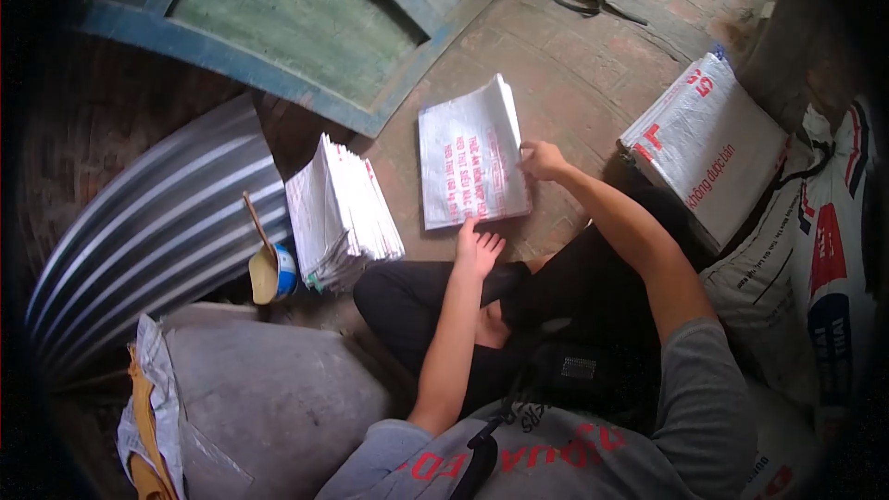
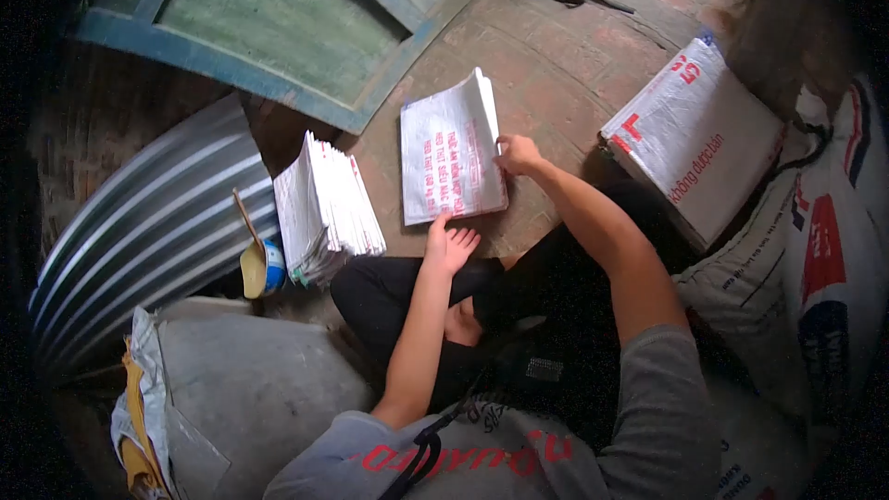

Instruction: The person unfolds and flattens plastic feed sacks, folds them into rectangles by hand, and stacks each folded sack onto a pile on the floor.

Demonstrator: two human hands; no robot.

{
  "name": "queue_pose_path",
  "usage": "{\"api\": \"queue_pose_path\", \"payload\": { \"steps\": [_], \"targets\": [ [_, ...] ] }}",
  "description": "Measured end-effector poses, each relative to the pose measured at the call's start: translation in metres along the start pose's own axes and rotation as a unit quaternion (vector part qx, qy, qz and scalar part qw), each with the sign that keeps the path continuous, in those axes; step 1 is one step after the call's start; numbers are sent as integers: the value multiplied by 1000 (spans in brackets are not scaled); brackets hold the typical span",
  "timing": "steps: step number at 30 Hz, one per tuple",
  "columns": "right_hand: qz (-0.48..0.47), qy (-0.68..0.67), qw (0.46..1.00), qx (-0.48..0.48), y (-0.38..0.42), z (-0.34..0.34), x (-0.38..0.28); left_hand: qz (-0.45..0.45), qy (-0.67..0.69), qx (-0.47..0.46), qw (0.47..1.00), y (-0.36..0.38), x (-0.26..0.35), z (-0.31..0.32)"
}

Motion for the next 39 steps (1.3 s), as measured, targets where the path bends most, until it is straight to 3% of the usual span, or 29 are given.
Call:
{"api": "queue_pose_path", "payload": {
  "steps": [2, 3, 6, 8, 9, 10, 14, 17, 21, 22, 24, 26, 28, 30, 33, 36, 39],
  "targets": [
    [6, -21, 999, 35, 6, -1, 2, 20, -7, -11, 1000, -22, -2, -1],
    [8, -31, 998, 57, 7, -6, 0, 19, -8, 26, 999, -33, -5, -3],
    [52, -123, 990, 37, 12, -2, 7, 33, 8, 38, 999, -54, -13, 0],
    [94, -194, 976, 15, 4, 8, 17, 33, 30, 96, 994, -63, -17, -2],
    [115, -242, 963, -41, -14, 23, 30, 41, 52, 97, 993, -69, -17, -2],
    [123, -260, 957, -29, -4, 26, 21, 50, 76, 98, 991, -77, -18, -2],
    [139, -423, 847, -292, 8, 49, 0, 113, 180, 107, 971, -74, 0, 16],
    [95, -388, 844, -358, 45, 40, -45, 119, 260, 78, 955, -73, 25, 24],
    [95, -324, 836, -432, 82, 38, -75, 169, 174, 76, 967, -71, 57, 9],
    [94, -300, 844, -435, 91, 35, -83, 258, 115, 99, 954, -45, 84, 10],
    [89, -255, 858, -438, 100, 36, -89, 420, -11, 146, 896, 7, 140, 16],
    [83, -206, 872, -435, 103, 34, -88, 539, -151, 118, 820, 6, 177, 2],
    [63, -180, 881, -433, 104, 32, -85, 648, -175, 58, 739, 110, 231, 23],
    [37, -179, 879, -440, 108, 31, -88, 717, -178, 49, 672, 150, 268, 8],
    [34, -169, 900, -400, 111, 28, -95, 722, 1, 62, 689, 202, 317, -22],
    [28, -177, 908, -379, 112, 25, -100, 719, 134, 132, 669, 172, 348, -83],
    [40, -182, 916, -354, 108, 20, -97, 649, 188, 155, 721, 111, 359, -136]
  ]
}}
Point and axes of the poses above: each hand's wrist, its own y-axis away from the middle knuckle, its own z-axis out of the palm, x = y × z, the point moved 6 cm from there along -y, towards the middle knuckle, and after that the axes turned 13 degrees about z, right-handed, at the moved point
